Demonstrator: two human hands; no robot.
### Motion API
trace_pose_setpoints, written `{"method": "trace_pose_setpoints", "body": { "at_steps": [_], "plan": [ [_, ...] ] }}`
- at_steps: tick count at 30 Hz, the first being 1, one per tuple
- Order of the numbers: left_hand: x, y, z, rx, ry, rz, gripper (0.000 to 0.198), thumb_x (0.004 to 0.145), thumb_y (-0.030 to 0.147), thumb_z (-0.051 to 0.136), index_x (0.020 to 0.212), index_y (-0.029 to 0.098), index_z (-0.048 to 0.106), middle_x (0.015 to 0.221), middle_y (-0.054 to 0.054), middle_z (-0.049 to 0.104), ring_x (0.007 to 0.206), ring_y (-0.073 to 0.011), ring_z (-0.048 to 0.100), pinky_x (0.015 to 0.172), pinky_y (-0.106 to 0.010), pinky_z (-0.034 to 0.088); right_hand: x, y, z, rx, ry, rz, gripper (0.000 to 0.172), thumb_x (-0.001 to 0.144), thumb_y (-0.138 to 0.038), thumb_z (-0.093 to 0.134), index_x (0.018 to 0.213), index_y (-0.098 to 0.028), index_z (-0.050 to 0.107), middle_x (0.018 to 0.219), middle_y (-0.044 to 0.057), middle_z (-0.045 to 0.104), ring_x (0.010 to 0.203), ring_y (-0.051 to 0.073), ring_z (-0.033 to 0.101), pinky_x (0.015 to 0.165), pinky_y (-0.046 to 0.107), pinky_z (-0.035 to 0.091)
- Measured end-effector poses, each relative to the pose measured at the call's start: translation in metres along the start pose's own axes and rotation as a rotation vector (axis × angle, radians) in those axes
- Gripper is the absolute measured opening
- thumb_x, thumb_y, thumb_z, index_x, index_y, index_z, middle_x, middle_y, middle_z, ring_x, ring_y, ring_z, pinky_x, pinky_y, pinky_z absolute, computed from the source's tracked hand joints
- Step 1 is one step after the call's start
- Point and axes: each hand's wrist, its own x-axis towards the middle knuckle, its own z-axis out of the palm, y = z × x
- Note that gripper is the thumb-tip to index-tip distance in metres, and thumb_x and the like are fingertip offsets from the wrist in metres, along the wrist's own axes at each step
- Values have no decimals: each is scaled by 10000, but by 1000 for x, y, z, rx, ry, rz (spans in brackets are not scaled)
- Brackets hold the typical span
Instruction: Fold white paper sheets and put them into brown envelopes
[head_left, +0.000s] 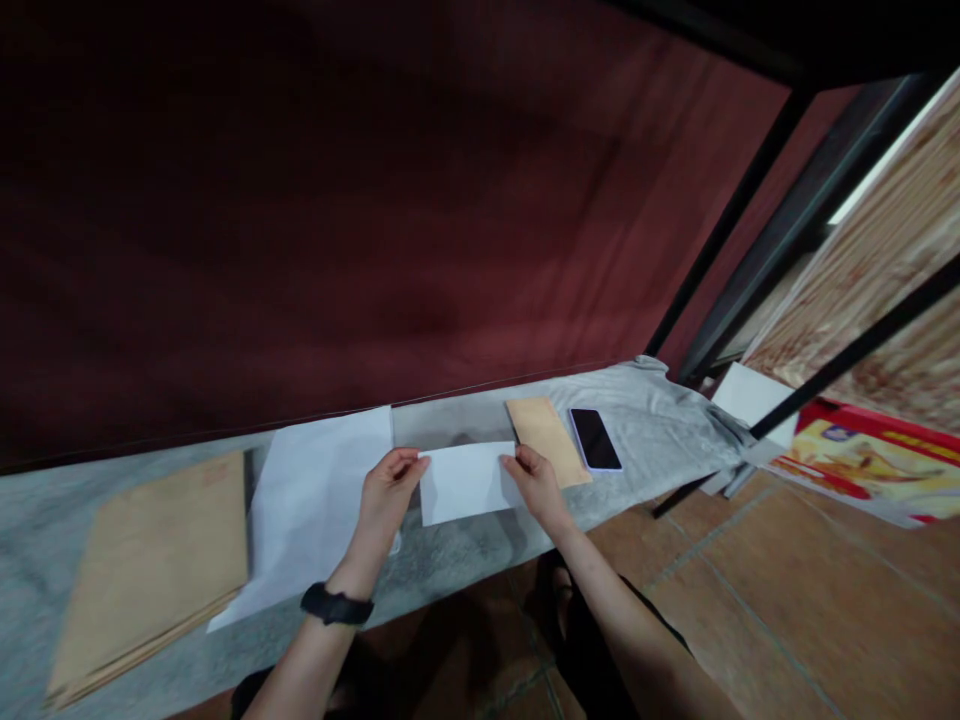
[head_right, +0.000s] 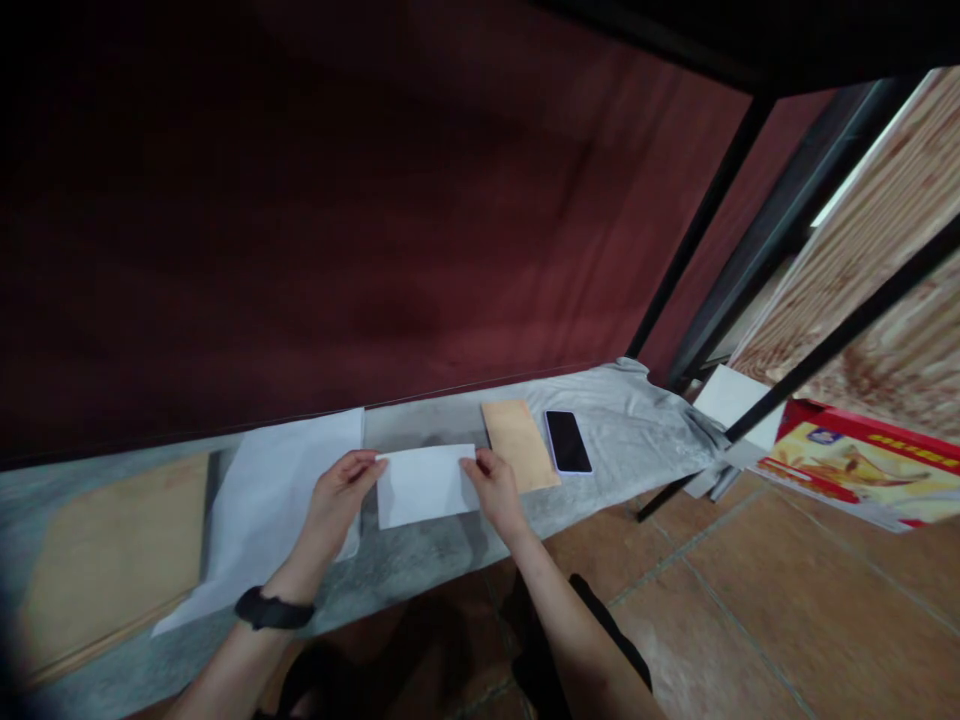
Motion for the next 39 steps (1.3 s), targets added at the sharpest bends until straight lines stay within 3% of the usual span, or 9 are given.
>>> {"method": "trace_pose_setpoints", "body": {
  "at_steps": [5, 7, 10, 18, 22, 26, 29, 33, 39],
  "plan": [
    [0, -33, 13, 130, -59, -127, 379, 786, 380, 615, 1090, 154, 609, 683, 10, 654, 609, -179, 616, 560, -264, 452, 0, 14, 16, -101, 29, 53, 295, 906, -422, 504, 785, -200, 655, 633, 3, 623, 580, 159, 555, 532, 247, 416],
    [1, -41, 18, 342, -23, -81, 373, 829, 276, 556, 1178, 148, 586, 654, 15, 636, 600, -188, 618, 572, -275, 452, -2, 17, 19, -218, 46, 10, 243, 921, -336, 483, 947, -201, 683, 770, 50, 692, 687, 196, 625, 635, 285, 484],
    [3, -43, 23, 621, -2, -20, 392, 892, 191, 487, 1276, 147, 551, 768, -41, 693, 702, -217, 673, 650, -305, 485, -6, 15, 21, -453, 67, -102, 376, 941, -253, 423, 1255, -155, 606, 1032, 132, 701, 943, 254, 659, 840, 369, 525],
    [-2, -43, 35, 890, 16, 83, 391, 961, 152, 388, 1334, 118, 501, 1126, -157, 697, 924, -235, 704, 782, -339, 547, -32, 2, 46, -630, -258, -329, 459, 1032, -352, 371, 1447, -187, 474, 1475, 90, 507, 1365, 218, 457, 1142, 405, 374],
    [-11, -37, 33, 1090, 10, 142, 425, 972, 163, 336, 1366, 139, 493, 1188, -153, 643, 893, -224, 693, 780, -348, 553, -40, 3, 51, -743, -290, -324, 509, 1030, -424, 384, 1485, -201, 424, 1542, 86, 406, 1418, 240, 387, 1180, 439, 299],
    [-25, -37, 38, 1220, -60, 350, 450, 981, 184, 312, 1379, 129, 515, 1414, -188, 518, 1219, -303, 570, 1010, -465, 465, -38, 4, 48, -785, -301, -284, 506, 1037, -400, 363, 1508, -215, 382, 1555, 73, 372, 1434, 236, 360, 1183, 439, 280],
    [-35, -48, 46, 1174, -223, 492, 489, 1007, 292, 304, 1444, 133, 455, 1524, -141, 434, 1405, -270, 402, 1151, -465, 343, -37, 5, 46, -799, -329, -279, 499, 1038, -344, 355, 1517, -209, 358, 1570, 55, 344, 1445, 226, 340, 1193, 426, 253],
    [-40, -65, 50, 1211, -258, 463, 605, 1007, 428, 285, 1484, 68, 385, 1551, -157, 383, 1452, -258, 333, 1198, -451, 277, -37, 12, 46, -834, -287, -262, 504, 1032, -299, 353, 1516, -158, 356, 1572, 77, 337, 1450, 216, 328, 1196, 406, 245],
    [-38, -70, 50, 1273, -160, 361, 618, 980, 396, 329, 1479, 36, 382, 1548, -184, 371, 1459, -280, 312, 1197, -451, 276, -36, 23, 42, -876, -176, -237, 515, 1030, -317, 359, 1491, -88, 391, 1530, 129, 411, 1421, 242, 380, 1169, 412, 294]
  ]
}}
